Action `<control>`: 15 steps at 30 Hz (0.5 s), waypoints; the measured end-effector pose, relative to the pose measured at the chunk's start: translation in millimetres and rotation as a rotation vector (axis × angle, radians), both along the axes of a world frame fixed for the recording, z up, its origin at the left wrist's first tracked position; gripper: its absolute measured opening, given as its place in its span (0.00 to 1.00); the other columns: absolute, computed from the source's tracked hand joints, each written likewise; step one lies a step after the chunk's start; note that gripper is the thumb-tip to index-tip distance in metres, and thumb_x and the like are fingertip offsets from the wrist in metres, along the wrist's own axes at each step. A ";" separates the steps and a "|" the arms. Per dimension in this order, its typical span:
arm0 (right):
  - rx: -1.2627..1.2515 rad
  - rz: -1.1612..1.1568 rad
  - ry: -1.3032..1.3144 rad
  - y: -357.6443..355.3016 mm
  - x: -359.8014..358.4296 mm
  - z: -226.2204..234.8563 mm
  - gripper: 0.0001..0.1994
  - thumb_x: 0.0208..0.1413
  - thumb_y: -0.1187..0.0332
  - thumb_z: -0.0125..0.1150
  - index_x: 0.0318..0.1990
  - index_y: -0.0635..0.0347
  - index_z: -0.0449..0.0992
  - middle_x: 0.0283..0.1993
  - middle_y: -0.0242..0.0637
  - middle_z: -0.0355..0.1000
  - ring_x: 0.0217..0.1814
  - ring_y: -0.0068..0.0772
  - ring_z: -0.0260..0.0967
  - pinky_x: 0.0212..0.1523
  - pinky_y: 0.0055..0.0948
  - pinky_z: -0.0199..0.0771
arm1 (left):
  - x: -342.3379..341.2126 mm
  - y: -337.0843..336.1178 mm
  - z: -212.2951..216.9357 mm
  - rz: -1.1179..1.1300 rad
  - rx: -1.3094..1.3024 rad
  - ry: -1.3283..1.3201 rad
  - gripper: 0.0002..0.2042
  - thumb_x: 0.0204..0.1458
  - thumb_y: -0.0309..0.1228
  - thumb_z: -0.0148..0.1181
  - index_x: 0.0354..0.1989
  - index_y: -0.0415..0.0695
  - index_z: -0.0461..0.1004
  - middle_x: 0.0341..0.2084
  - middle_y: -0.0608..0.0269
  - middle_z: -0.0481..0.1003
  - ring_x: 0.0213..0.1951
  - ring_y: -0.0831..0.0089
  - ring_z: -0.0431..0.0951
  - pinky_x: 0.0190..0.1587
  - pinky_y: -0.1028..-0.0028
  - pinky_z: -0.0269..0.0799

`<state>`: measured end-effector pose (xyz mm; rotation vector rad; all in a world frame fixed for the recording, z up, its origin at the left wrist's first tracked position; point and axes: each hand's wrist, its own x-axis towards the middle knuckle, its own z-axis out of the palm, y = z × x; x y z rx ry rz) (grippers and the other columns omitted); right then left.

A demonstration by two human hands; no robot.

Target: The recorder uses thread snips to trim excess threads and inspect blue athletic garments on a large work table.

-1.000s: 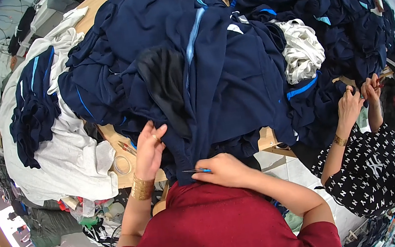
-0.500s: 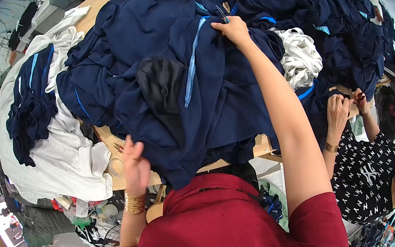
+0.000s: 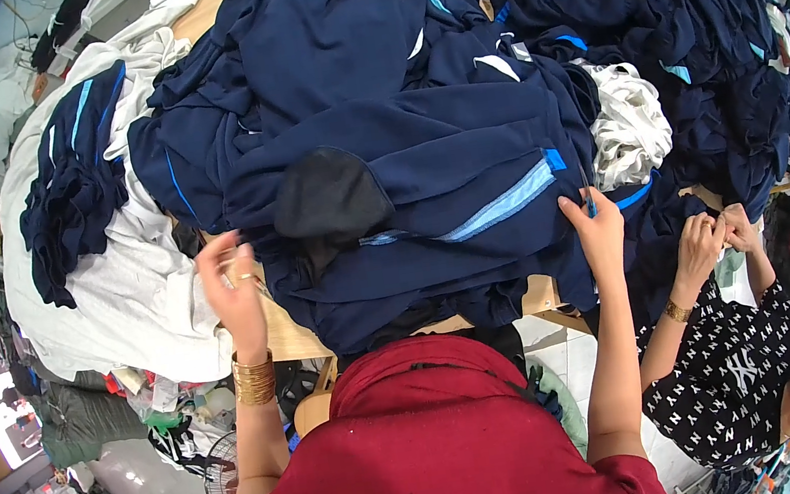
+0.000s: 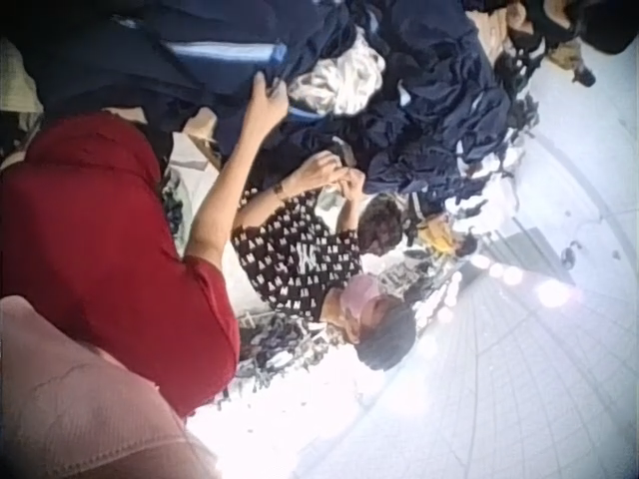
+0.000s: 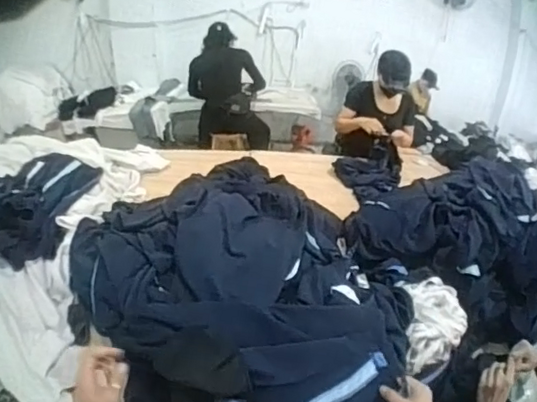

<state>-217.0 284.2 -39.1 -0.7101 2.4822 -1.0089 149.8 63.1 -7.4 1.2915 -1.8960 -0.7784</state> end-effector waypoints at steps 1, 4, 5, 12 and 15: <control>0.000 0.004 -0.005 -0.7 2.5 0.5 0.15 0.47 0.62 0.63 0.29 0.68 0.69 0.16 0.29 0.56 0.22 0.18 0.50 0.23 0.25 0.55 | -17.1 4.1 6.2 -0.111 0.173 0.120 0.18 0.48 0.27 0.60 0.48 0.40 0.67 0.41 0.60 0.68 0.41 0.71 0.69 0.44 0.73 0.65; 0.019 -0.012 0.088 -7.3 8.6 6.0 0.16 0.47 0.62 0.63 0.30 0.68 0.69 0.15 0.30 0.55 0.20 0.19 0.50 0.23 0.25 0.55 | -50.7 13.0 -12.2 -0.182 -0.090 -0.189 0.33 0.40 0.40 0.68 0.52 0.37 0.60 0.40 0.51 0.67 0.46 0.59 0.65 0.49 0.65 0.60; -0.004 -0.015 0.110 -10.4 8.6 7.6 0.16 0.47 0.62 0.63 0.30 0.68 0.69 0.15 0.30 0.55 0.20 0.19 0.50 0.23 0.25 0.55 | -55.8 18.1 -15.0 -0.173 -0.061 -0.267 0.33 0.40 0.41 0.68 0.51 0.38 0.60 0.40 0.51 0.67 0.45 0.58 0.66 0.48 0.64 0.60; -0.276 -0.107 0.092 -11.7 -15.9 6.8 0.14 0.47 0.64 0.63 0.29 0.68 0.69 0.20 0.26 0.60 0.24 0.16 0.53 0.26 0.19 0.56 | -38.8 -36.5 22.1 -0.231 0.036 -0.069 0.11 0.50 0.31 0.59 0.27 0.38 0.63 0.17 0.61 0.60 0.21 0.78 0.57 0.25 0.78 0.59; -0.324 -0.114 0.030 -26.0 -23.7 20.3 0.11 0.48 0.66 0.63 0.28 0.66 0.70 0.20 0.23 0.59 0.23 0.14 0.52 0.25 0.17 0.52 | -38.8 -69.4 59.5 -0.162 0.269 0.374 0.05 0.57 0.29 0.50 0.32 0.41 0.65 0.25 0.75 0.63 0.29 0.88 0.61 0.33 0.87 0.59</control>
